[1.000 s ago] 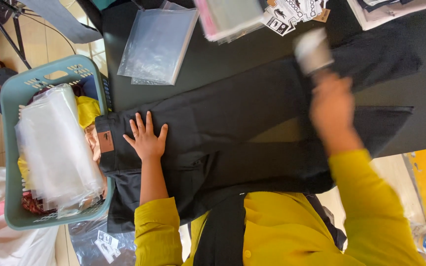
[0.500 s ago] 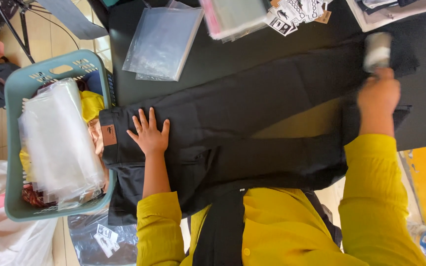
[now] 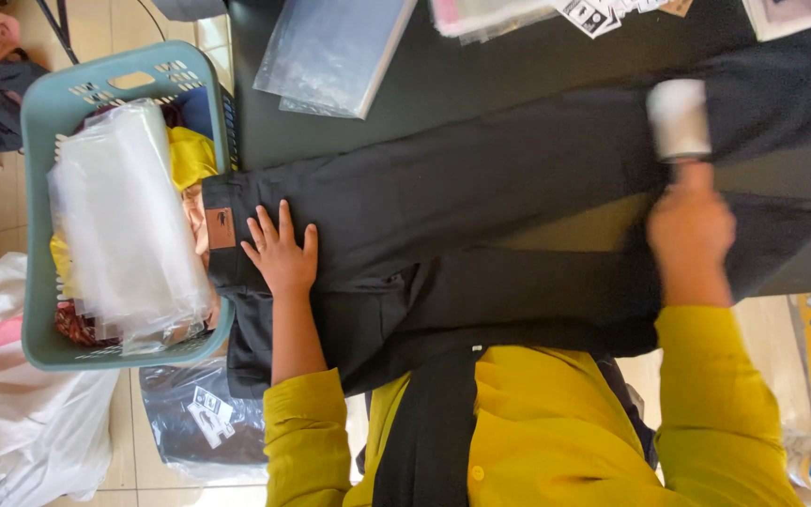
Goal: The person uses a lint roller to remove debris from a pair of black trousers laid flat on a table, rolling the tool across both legs and the seat of the garment.
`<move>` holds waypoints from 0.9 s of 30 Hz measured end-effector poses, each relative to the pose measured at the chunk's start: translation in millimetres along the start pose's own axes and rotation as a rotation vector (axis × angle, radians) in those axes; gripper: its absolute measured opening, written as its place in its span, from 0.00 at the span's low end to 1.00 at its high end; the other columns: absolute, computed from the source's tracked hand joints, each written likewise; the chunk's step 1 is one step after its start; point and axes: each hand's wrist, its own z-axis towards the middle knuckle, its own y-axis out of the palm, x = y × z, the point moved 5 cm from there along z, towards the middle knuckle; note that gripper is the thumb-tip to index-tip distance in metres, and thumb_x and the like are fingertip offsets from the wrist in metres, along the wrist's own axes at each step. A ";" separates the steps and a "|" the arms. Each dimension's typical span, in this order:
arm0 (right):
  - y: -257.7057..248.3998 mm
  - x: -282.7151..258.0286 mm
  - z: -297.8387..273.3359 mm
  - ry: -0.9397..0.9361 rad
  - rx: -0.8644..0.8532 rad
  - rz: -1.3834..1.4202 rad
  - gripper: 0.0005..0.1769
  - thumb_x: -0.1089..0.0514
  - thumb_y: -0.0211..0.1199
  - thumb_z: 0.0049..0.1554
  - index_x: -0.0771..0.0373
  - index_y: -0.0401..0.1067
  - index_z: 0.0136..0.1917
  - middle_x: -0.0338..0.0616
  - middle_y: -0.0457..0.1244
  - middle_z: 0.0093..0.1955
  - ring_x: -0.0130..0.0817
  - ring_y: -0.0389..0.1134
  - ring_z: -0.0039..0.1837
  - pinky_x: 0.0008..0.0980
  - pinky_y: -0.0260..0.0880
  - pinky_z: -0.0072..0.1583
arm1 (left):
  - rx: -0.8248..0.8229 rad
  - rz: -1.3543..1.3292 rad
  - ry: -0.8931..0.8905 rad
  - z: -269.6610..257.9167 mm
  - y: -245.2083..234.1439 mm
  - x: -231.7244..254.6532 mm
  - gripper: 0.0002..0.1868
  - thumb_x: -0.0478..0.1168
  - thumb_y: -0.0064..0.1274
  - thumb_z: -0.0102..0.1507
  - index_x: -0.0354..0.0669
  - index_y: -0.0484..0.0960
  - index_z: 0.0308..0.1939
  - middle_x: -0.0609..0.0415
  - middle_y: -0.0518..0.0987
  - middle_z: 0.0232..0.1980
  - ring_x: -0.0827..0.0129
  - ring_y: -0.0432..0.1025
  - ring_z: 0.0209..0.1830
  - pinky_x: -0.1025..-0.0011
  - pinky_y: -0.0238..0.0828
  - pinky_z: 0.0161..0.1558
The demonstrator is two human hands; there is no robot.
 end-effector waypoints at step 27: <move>4.5 67.5 -15.2 -0.067 0.241 -0.135 0.20 0.45 0.60 0.71 0.60 0.66 0.67 0.56 0.70 0.38 0.61 0.72 0.36 0.56 0.70 0.34 | 0.050 0.063 -0.024 0.6 4.2 4.5 0.37 0.63 0.33 0.71 0.59 0.52 0.82 0.43 0.47 0.84 0.43 0.38 0.83 0.34 0.32 0.74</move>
